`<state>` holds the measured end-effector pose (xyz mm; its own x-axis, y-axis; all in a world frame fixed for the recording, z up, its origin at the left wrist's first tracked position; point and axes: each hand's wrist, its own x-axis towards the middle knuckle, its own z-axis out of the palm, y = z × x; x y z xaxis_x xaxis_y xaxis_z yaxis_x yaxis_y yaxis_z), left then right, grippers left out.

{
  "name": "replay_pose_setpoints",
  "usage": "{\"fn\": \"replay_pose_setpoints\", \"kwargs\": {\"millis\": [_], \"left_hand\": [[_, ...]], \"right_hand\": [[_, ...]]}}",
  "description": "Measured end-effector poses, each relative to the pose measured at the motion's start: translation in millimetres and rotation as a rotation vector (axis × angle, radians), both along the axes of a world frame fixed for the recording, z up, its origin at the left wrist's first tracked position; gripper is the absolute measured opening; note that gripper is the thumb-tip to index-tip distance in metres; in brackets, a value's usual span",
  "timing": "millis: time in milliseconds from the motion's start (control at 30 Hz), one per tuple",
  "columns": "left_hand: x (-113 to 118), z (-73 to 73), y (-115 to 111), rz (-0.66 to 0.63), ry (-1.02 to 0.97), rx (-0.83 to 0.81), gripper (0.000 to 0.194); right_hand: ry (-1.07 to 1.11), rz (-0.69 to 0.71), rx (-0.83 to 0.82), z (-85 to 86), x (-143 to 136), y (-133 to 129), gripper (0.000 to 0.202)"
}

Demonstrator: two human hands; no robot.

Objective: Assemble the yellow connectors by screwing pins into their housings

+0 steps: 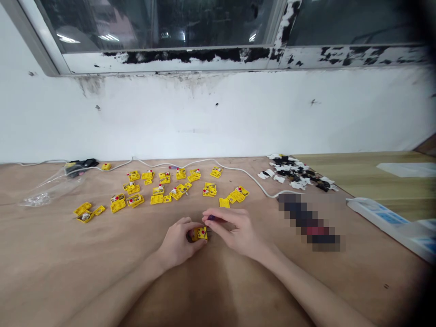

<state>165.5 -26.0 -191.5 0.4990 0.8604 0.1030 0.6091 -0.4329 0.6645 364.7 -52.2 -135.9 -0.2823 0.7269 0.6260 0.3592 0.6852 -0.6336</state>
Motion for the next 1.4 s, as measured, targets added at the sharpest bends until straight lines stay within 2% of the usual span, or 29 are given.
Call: {"fn": "replay_pose_setpoints", "kwargs": {"millis": [200,300,367,467,533,700,933,1000,1100,1200,1300,1400], "left_hand": [[1,3.2,-2,0.020,0.017,-0.019,0.031],[2,3.3,-3,0.032,0.018,-0.006,0.030],[2,2.4,-4,0.039,0.019,0.007,0.030],[2,1.1,-4,0.030,0.023,0.019,0.032],[2,0.5,-3,0.020,0.029,0.021,0.032],[2,-0.9,-3,0.027,0.029,0.021,0.028],[3,-0.6,-5,0.032,0.029,0.010,0.029],[3,-0.5,-5,0.029,0.030,0.008,0.028],[3,-2.7,-5,0.024,0.021,0.022,0.026],[3,-6.6,-4,0.026,0.009,0.040,0.020],[3,-9.1,-3,0.017,0.006,0.061,0.015],[3,-9.7,-3,0.009,-0.004,0.071,0.017]], "right_hand": [[0.033,-0.155,-0.023,-2.9,-5,6,0.006],[0.036,-0.238,-0.002,-1.4,-4,6,0.013],[0.004,-0.187,-0.016,0.3,-1,4,0.015],[0.001,0.006,-0.081,2.3,4,0,0.033],[0.037,0.061,-0.080,3.1,5,-1,0.035],[-0.001,0.008,0.017,4.2,0,2,0.010],[0.076,-0.141,0.076,-7.7,-9,5,0.008],[0.069,-0.088,0.086,-8.0,-7,3,0.016],[0.003,0.093,-0.002,-3.8,-2,-1,0.031],[-0.033,0.185,-0.066,1.1,0,-4,0.025],[-0.031,0.147,-0.020,2.3,-5,-6,0.017],[-0.005,0.052,0.020,-1.6,-12,-5,0.012]]}}
